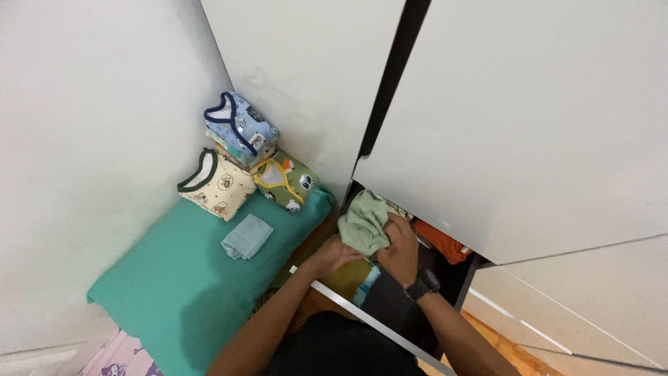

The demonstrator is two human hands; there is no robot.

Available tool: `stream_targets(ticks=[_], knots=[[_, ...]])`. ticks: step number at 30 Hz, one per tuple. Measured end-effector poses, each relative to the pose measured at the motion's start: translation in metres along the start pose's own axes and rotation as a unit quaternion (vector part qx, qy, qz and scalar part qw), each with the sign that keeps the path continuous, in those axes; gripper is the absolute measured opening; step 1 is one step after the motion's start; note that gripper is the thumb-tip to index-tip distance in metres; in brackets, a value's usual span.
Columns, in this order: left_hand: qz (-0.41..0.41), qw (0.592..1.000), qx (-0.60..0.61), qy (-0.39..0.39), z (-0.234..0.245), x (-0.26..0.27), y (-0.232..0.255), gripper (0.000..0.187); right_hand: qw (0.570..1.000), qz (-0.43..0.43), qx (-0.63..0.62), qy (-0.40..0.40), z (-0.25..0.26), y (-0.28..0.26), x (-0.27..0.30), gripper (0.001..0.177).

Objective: Taking folded clothes out of a drawer and stacking them on a pillow

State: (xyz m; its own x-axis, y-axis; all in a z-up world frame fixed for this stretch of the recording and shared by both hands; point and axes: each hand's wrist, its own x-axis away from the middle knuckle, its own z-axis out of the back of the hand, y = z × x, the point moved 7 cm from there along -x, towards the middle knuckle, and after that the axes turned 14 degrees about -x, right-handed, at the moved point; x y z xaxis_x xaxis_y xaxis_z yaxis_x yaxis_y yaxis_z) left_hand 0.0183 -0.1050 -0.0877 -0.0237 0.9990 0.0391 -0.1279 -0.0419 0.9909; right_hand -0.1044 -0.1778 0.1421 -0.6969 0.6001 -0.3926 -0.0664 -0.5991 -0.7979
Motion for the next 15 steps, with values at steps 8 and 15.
stream_targets(ticks=[8,15], knots=[[-0.006,0.798,0.594,0.102,0.042,0.035,0.128,0.051,0.972,0.181,0.044,-0.140,-0.021,-0.070,-0.002,0.024],[-0.100,0.791,0.592,0.119,0.072,0.070,0.240,0.076,0.982,0.109,-0.058,-0.141,-0.034,-0.099,-0.026,0.067]])
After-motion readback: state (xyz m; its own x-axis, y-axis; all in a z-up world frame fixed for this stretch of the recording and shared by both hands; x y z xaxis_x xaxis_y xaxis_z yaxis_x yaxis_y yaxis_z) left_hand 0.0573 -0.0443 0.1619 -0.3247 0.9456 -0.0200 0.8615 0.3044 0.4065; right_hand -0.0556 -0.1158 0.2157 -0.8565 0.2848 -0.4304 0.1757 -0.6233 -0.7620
